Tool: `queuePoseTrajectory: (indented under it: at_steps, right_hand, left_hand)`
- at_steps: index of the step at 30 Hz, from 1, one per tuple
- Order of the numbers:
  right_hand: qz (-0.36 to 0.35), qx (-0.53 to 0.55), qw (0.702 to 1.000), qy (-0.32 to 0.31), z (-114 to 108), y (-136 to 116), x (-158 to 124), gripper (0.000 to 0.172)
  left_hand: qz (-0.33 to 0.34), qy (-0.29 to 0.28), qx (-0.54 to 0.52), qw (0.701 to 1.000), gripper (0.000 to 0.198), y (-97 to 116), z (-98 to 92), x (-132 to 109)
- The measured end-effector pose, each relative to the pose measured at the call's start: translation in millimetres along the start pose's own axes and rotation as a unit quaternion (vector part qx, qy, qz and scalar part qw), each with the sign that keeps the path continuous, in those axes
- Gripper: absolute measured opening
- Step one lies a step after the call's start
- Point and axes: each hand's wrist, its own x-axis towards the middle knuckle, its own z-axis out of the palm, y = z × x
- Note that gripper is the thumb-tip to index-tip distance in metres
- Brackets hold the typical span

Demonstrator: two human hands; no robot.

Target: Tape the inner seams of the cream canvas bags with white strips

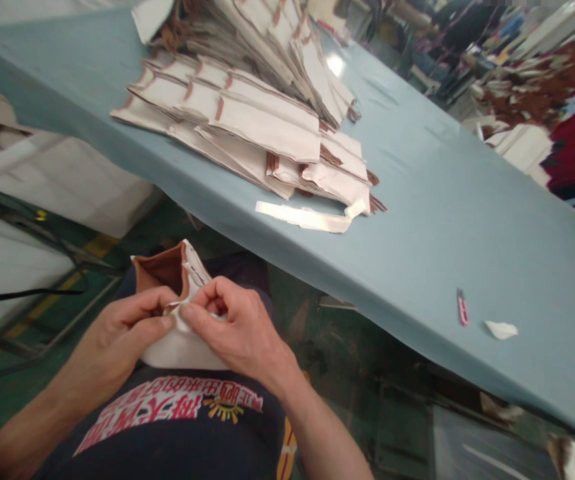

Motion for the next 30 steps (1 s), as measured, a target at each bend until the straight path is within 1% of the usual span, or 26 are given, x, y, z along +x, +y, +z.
queuePoseTrajectory:
  at_steps: [2,4,6,8,10,11,13,16,18,21,24,26,28,30]
  right_hand:
    - [0.015,0.033,0.999,-0.014,3,1,0,0.044]
    - [0.033,0.054,0.998,-0.022,6,1,0,0.047]
    - [0.032,0.061,0.997,-0.018,12,1,-2,0.042]
    - [0.01,0.055,0.998,-0.003,18,2,-4,0.031]
    - [-0.009,0.053,0.998,0.016,25,4,-6,0.024]
    - [-0.01,0.06,0.998,0.019,29,5,-7,0.023]
    - [-0.003,0.102,0.995,0.017,36,7,-7,0.027]
    - [0.026,0.192,0.981,0.001,43,7,-6,0.037]
    - [0.047,0.226,0.973,-0.006,46,7,-5,0.037]
    - [0.057,0.222,0.973,0.003,50,7,-1,0.033]
    - [0.038,0.19,0.98,0.048,57,10,5,0.027]
    - [0.024,0.17,0.982,0.074,60,12,12,0.026]
    - [0.016,0.155,0.985,0.071,58,13,19,0.029]
    - [-0.003,0.125,0.991,0.055,50,12,22,0.032]
  left_hand:
    - [0.005,0.016,0.0,1.0,0.029,1,3.5,-3]
    - [0.006,0.039,-0.002,0.999,0.028,3,8.3,-6]
    - [-0.009,0.065,-0.016,0.998,0.027,7,13.4,-9]
    - [-0.033,0.089,-0.039,0.995,0.025,12,17.7,-10]
    - [-0.041,0.109,-0.049,0.992,0.024,16,20.4,-10]
    - [-0.036,0.114,-0.047,0.992,0.023,18,21.2,-10]
    - [-0.009,0.121,-0.035,0.992,0.023,19,22.5,-10]
    - [0.038,0.136,-0.021,0.99,0.022,17,24.4,-11]
    - [0.067,0.151,-0.005,0.986,0.023,14,25.6,-12]
    - [0.09,0.156,0.036,0.983,0.024,14,26.1,-12]
    - [0.074,0.153,0.053,0.984,0.023,15,24.5,-8]
    - [0.055,0.148,0.043,0.986,0.022,17,21.4,-3]
    - [0.036,0.134,0.027,0.99,0.022,19,15.8,2]
    - [0.02,0.112,0.009,0.993,0.022,20,7.4,6]
